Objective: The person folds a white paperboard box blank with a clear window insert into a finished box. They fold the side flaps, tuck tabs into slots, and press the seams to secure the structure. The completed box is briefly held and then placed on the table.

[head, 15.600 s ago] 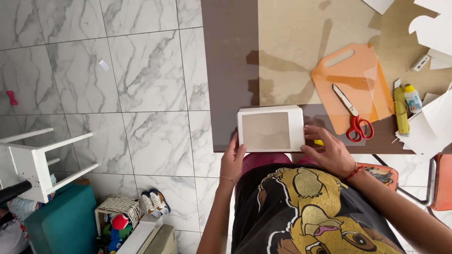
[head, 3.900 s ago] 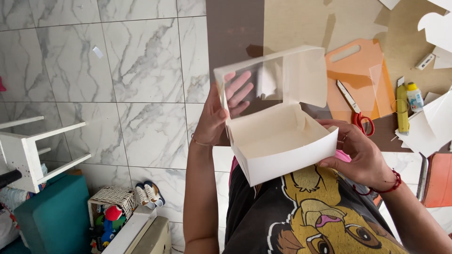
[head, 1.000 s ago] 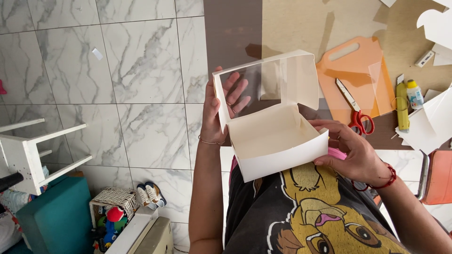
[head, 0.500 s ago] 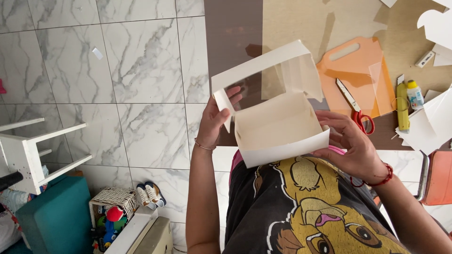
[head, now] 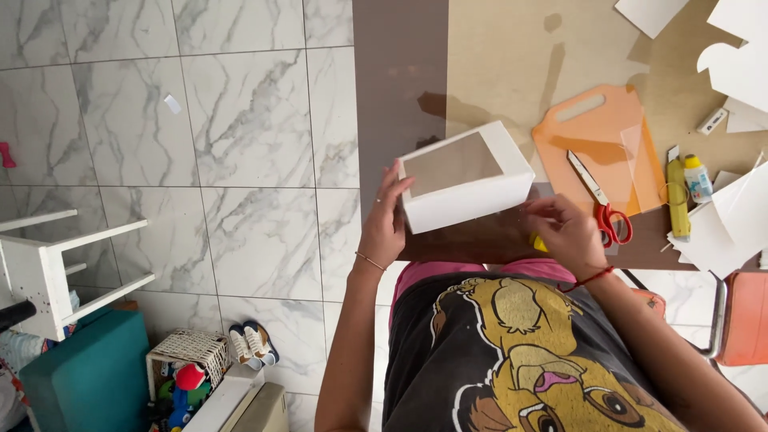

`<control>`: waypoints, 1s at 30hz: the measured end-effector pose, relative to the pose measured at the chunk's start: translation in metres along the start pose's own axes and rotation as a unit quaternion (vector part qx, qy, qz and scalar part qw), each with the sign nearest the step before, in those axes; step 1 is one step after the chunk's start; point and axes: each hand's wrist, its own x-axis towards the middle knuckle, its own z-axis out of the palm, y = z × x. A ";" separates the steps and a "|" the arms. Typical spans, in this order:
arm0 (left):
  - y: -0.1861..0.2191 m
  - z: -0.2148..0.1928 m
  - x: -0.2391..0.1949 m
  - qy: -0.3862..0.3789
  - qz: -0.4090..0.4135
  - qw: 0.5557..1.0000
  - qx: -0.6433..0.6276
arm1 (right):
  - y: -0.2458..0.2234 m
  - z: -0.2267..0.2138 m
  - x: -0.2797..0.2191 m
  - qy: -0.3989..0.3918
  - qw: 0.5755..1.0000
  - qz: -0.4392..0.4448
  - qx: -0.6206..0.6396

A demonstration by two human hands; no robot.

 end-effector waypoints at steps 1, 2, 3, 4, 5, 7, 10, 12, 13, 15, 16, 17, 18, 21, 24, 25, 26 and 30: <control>-0.003 0.003 -0.004 -0.001 -0.002 1.000 -0.002 | -0.006 -0.004 -0.001 -0.001 1.000 0.003 -0.001; -0.007 0.003 -0.007 -0.017 -0.021 0.999 0.031 | -0.014 -0.007 0.000 0.009 0.998 0.020 0.052; -0.010 0.004 -0.011 -0.032 -0.039 0.997 0.064 | -0.021 -0.010 0.001 0.019 0.994 0.037 0.106; -0.009 0.004 -0.013 -0.030 -0.040 0.997 0.065 | -0.030 -0.008 0.003 0.018 0.994 0.036 0.105; -0.007 0.005 -0.015 -0.025 -0.070 0.996 0.050 | -0.040 -0.006 0.005 0.020 0.989 0.037 0.144; -0.010 0.013 -0.017 -0.022 -0.095 0.995 0.033 | -0.052 -0.005 0.013 0.028 0.982 0.037 0.182; -0.008 0.026 -0.018 0.075 -0.224 0.963 -0.131 | -0.054 0.000 0.028 0.030 0.983 0.055 0.171; 0.010 0.029 -0.010 0.075 -0.324 0.907 -0.258 | -0.044 0.005 0.038 0.024 0.992 0.071 0.100; 0.021 0.031 -0.007 0.076 -0.324 0.907 -0.259 | -0.036 0.007 0.041 0.025 0.992 0.070 0.099; 0.042 0.030 -0.003 0.056 -0.341 0.901 -0.263 | -0.021 0.016 0.048 0.023 0.997 0.056 0.038; 0.036 0.032 -0.006 0.060 -0.341 0.901 -0.262 | -0.026 0.019 0.046 0.020 0.998 0.054 0.039; 0.030 0.035 -0.008 0.071 -0.364 0.885 -0.282 | -0.031 0.022 0.045 0.020 0.997 0.057 0.052; 0.024 0.038 -0.011 0.077 -0.387 0.867 -0.303 | -0.036 0.023 0.041 0.023 0.996 0.064 0.064; -0.001 0.043 -0.016 0.132 -0.365 0.860 -0.332 | -0.018 0.022 0.043 0.021 0.996 0.067 0.056; 0.015 0.030 -0.011 0.148 -0.419 0.828 -0.341 | -0.015 0.027 0.043 0.018 0.995 0.096 0.021; 0.016 0.029 -0.011 0.147 -0.419 0.828 -0.341 | -0.017 0.026 0.041 0.019 0.995 0.097 0.021; 0.017 0.027 -0.010 0.147 -0.429 0.820 -0.349 | -0.019 0.026 0.041 0.007 0.993 0.113 0.019; 0.022 0.026 -0.002 0.137 -0.439 0.800 -0.385 | -0.020 0.025 0.044 -0.026 0.990 0.135 0.038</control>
